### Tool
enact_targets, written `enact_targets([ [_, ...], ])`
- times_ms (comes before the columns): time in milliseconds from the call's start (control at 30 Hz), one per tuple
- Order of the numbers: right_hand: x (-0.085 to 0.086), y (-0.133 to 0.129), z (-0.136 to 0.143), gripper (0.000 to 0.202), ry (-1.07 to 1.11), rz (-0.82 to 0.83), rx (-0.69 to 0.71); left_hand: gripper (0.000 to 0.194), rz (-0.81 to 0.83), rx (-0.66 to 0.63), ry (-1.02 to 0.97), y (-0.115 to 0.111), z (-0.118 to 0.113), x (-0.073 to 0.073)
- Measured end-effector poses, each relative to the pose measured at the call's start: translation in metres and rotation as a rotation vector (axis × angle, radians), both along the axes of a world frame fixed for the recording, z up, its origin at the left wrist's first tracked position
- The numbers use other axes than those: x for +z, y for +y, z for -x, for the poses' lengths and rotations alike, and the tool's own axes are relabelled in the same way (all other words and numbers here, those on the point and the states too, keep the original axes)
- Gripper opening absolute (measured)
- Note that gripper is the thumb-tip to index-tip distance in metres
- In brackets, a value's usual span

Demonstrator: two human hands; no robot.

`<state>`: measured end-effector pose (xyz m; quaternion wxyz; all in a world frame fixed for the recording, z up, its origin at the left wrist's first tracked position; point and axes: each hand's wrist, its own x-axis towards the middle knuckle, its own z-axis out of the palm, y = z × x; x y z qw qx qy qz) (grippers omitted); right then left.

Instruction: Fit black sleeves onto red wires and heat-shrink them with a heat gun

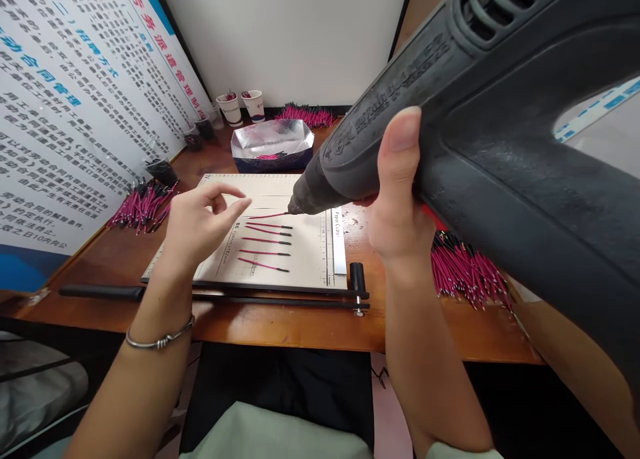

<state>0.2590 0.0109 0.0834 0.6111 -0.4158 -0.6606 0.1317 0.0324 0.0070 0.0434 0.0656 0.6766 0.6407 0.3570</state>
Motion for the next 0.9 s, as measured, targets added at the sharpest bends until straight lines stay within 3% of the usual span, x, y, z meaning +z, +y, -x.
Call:
enact_targets([
  [100,0.003,0.001,0.001,0.064,0.045,-0.111,-0.198,0.015,0.205,-0.164,0.09,0.017,-0.007,0.009],
  [200,0.0,0.001,-0.002,0.061,0.044,-0.112,-0.148,0.017,0.361,-0.281,0.186,0.031,-0.008,0.009],
  [400,-0.006,0.002,-0.006,0.056,0.023,-0.14,-0.298,0.023,0.343,-0.431,0.218,0.041,0.007,-0.003],
  [533,-0.006,0.004,-0.006,0.059,0.06,-0.123,-0.292,0.024,0.378,-0.507,0.184,0.043,0.01,-0.005],
  [600,-0.006,0.004,-0.007,0.055,0.109,-0.131,-0.244,0.024,0.386,-0.505,0.168,0.043,0.01,-0.004],
  [767,-0.005,0.004,-0.007,0.036,0.232,-0.155,-0.121,0.032,0.3,-0.352,0.091,0.039,0.013,-0.007],
  [900,-0.001,0.003,-0.003,0.037,0.282,-0.152,-0.038,0.045,0.225,-0.319,0.129,0.038,0.017,-0.011],
])
